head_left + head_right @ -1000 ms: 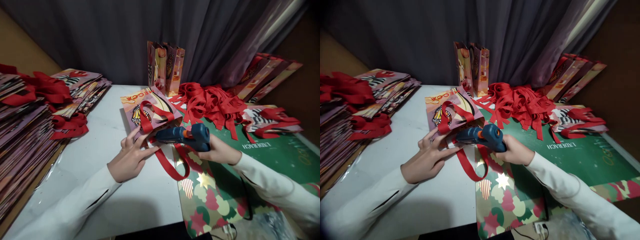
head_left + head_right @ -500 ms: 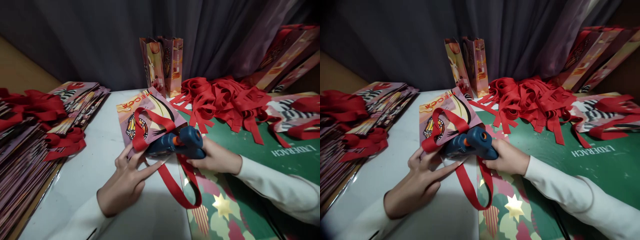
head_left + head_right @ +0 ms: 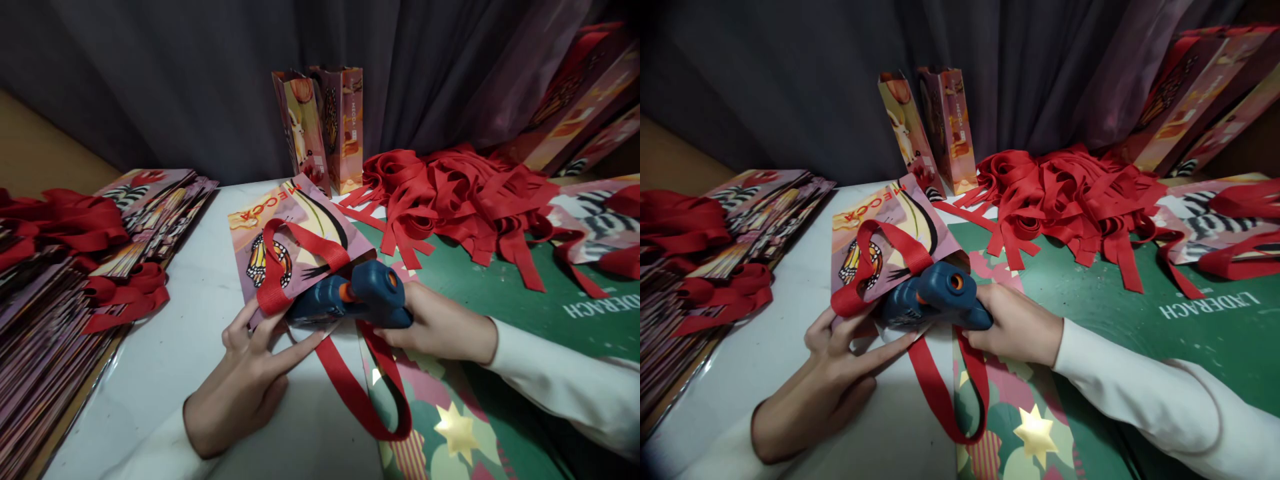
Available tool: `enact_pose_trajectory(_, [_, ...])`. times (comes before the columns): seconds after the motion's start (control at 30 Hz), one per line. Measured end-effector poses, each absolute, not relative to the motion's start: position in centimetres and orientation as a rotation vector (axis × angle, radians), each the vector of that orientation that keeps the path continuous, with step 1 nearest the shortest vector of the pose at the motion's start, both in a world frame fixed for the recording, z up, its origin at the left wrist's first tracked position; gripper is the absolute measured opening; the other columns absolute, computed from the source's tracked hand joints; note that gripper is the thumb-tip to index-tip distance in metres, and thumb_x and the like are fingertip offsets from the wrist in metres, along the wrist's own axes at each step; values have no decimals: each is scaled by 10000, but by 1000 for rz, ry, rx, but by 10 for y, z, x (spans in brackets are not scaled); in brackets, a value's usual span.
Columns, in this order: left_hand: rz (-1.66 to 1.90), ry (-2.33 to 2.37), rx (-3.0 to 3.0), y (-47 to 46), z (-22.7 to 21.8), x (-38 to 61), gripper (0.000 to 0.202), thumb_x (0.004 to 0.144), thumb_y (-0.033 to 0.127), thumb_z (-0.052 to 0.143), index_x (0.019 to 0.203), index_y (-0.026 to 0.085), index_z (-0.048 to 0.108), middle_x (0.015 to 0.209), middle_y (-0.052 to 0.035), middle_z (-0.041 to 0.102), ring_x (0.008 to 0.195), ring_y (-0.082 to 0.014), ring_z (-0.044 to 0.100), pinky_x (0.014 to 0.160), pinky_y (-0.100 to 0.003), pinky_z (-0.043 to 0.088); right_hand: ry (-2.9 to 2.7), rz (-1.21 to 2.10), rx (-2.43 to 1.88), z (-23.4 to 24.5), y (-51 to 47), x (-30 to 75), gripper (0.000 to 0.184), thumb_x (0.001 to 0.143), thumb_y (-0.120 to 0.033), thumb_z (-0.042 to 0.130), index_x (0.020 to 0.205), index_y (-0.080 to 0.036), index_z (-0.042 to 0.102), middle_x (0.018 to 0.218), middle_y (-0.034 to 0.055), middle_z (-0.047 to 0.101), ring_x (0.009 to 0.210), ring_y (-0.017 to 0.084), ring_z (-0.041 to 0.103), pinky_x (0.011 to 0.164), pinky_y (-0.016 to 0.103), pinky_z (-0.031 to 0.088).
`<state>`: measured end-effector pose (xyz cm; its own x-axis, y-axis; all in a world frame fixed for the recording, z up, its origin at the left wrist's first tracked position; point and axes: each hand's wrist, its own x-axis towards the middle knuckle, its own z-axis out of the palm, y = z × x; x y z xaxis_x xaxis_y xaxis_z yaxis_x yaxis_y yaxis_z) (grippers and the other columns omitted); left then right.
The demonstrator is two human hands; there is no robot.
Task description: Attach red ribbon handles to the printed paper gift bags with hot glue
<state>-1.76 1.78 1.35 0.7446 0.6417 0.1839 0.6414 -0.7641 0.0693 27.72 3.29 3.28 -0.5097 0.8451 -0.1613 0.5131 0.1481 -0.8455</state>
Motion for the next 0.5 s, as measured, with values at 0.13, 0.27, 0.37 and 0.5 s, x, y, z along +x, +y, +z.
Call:
enact_pose_trajectory(0.13, [317, 1087, 2931, 17, 13, -18, 869, 712, -12, 465, 1443, 446, 364, 1289, -144, 341, 1229, -463, 300, 839, -650, 395, -2088, 1213, -1334, 35, 31, 279, 131, 712, -113, 593, 830, -169, 592, 680, -32, 590, 599, 108, 529, 580, 213, 420])
enact_pose_trajectory(0.27, [338, 1075, 2938, 17, 13, -18, 861, 707, -13, 465, 1435, 439, 383, 1327, -148, 330, 1250, -484, 275, 815, -649, 412, -2091, 1153, -1376, 36, 29, 283, 157, 711, -132, 608, 864, -166, 607, 723, -12, 614, 634, 124, 545, 610, 226, 444])
enact_pose_trajectory(0.37, [341, 1065, 2943, 18, 12, -18, 852, 716, -5, 460, 1443, 430, 373, 1352, -152, 315, 1254, -485, 268, 804, -645, 421, -2097, 1119, -1421, 37, 27, 286, 136, 717, -143, 602, 851, -168, 602, 704, -12, 604, 611, 124, 536, 569, 219, 433])
enact_pose_trajectory(0.5, [314, 1087, 2962, 18, 9, -19, 818, 725, 20, 456, 1434, 423, 397, 1313, -146, 345, 1270, -492, 246, 809, -646, 416, -2105, 1056, -1469, 42, 26, 291, 98, 716, -162, 607, 814, -170, 608, 660, -23, 578, 574, 119, 517, 530, 211, 416])
